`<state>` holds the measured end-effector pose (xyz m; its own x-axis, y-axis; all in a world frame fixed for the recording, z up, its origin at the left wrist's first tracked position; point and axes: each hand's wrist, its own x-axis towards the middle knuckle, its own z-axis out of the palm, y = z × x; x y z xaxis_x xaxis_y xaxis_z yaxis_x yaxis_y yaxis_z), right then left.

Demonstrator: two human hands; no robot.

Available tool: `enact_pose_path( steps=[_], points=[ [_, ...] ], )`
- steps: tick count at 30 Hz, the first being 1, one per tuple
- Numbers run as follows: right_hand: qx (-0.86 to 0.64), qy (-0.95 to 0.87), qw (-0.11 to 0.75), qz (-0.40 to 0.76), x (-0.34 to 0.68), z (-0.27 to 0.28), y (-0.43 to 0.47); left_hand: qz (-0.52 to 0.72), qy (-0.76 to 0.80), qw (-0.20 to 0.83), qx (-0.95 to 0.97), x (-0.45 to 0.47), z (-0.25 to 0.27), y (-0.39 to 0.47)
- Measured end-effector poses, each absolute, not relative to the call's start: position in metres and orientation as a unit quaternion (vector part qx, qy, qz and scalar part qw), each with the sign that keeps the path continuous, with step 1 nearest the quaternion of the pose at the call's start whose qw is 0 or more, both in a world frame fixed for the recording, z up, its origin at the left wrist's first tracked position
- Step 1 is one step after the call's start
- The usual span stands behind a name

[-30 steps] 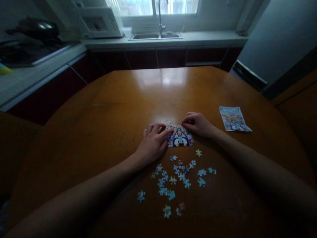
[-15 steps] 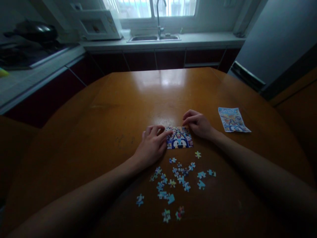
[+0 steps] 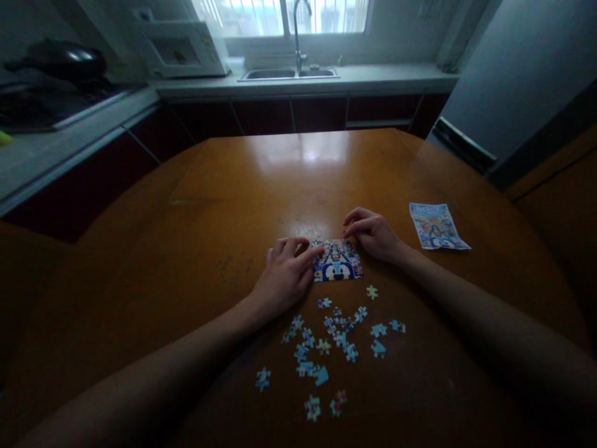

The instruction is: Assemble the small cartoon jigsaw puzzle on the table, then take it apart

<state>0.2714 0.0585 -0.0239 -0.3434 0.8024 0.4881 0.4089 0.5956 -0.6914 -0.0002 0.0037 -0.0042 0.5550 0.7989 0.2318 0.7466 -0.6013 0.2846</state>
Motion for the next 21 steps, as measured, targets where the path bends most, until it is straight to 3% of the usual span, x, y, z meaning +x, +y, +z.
enact_pose_path(
  steps=[7, 15, 21],
  points=[
    [-0.396, -0.797, 0.383, 0.248, 0.268, -0.0249, 0.0595, 0.176, 0.438, 0.076, 0.878, -0.0004, -0.0048, 0.0041],
    [-0.424, -0.748, 0.437, 0.266, 0.2695, -0.0226, 0.0599, 0.175, 0.436, 0.076, 0.88, -0.0007, -0.004, 0.004],
    [-0.404, -0.786, 0.393, 0.255, 0.2672, -0.0219, 0.0587, 0.171, 0.44, 0.081, 0.878, -0.001, -0.0032, 0.0042]
  ],
)
